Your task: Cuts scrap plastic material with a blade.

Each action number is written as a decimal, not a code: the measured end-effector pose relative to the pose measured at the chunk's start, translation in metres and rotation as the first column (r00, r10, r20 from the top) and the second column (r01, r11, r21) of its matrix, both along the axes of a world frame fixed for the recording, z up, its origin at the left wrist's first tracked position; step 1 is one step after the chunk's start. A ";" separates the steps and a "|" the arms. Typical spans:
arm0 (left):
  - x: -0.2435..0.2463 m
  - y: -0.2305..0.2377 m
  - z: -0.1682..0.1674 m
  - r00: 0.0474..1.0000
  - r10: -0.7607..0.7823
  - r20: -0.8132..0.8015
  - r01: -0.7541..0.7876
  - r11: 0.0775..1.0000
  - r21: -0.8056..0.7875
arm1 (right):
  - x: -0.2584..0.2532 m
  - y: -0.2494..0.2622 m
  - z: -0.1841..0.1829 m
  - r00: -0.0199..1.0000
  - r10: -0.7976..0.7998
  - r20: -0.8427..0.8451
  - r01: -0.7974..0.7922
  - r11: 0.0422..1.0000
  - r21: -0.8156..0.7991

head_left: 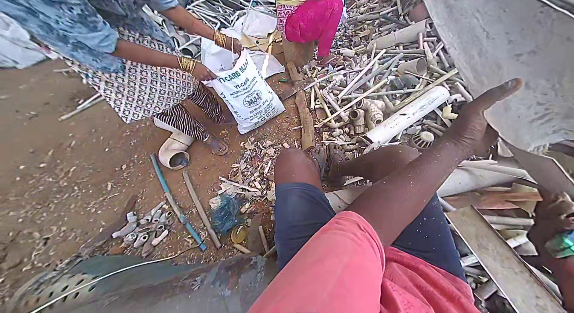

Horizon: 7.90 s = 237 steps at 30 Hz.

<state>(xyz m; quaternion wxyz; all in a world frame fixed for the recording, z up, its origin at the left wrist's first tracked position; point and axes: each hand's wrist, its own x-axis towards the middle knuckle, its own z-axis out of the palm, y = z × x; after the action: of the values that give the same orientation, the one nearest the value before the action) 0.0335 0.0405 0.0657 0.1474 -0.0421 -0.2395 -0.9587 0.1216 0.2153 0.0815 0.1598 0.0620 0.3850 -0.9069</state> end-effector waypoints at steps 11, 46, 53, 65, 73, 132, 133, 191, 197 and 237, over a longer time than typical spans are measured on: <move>0.001 -0.016 -0.029 0.982 0.178 0.066 -0.184 0.978 0.098 | 0.008 0.041 -0.042 0.971 0.182 0.156 -0.214 0.953 0.215; 0.023 0.030 -0.057 0.906 -0.008 0.424 -0.063 0.986 0.153 | -0.044 0.052 0.014 0.625 0.731 -0.274 0.360 0.042 0.932; 0.028 0.034 -0.066 0.966 -0.084 0.245 0.031 0.977 0.212 | -0.046 0.044 0.003 0.574 0.793 -0.206 0.392 -0.044 0.919; 0.044 0.034 -0.063 0.968 -0.211 0.137 0.179 0.960 0.214 | -0.057 0.038 -0.014 0.694 0.665 -0.276 0.097 0.293 0.951; 0.047 0.036 -0.056 0.996 -0.035 0.077 0.021 0.984 0.175 | -0.049 0.034 -0.002 0.627 0.737 -0.251 0.192 0.166 0.967; 0.009 -0.039 -0.083 0.999 -0.004 -0.033 0.005 0.999 0.043 | -0.003 0.079 -0.011 0.471 0.882 0.012 0.485 -0.270 0.832; 0.006 -0.047 -0.087 0.998 0.010 -0.059 -0.007 0.999 0.046 | 0.006 0.085 -0.016 0.478 0.878 0.027 0.463 -0.279 0.841; 0.004 -0.033 -0.029 0.993 0.076 -0.089 -0.088 0.987 -0.138 | -0.010 0.071 -0.084 0.579 0.775 -0.254 0.560 -0.152 0.814; -0.014 -0.063 -0.034 0.950 0.066 -0.305 -0.093 0.993 -0.073 | 0.013 0.088 -0.075 0.602 0.772 -0.203 0.517 -0.183 0.836; -0.016 -0.053 0.005 0.909 -0.051 -0.413 -0.008 0.990 -0.141 | 0.009 0.074 -0.073 0.596 0.762 -0.253 0.518 -0.124 0.846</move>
<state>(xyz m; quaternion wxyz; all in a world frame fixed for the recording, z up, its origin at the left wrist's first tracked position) 0.0177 -0.0120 0.0707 0.1810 -0.2577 -0.2686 -0.9103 0.1309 0.2893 0.0081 -0.0219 -0.2900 0.9403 -0.1769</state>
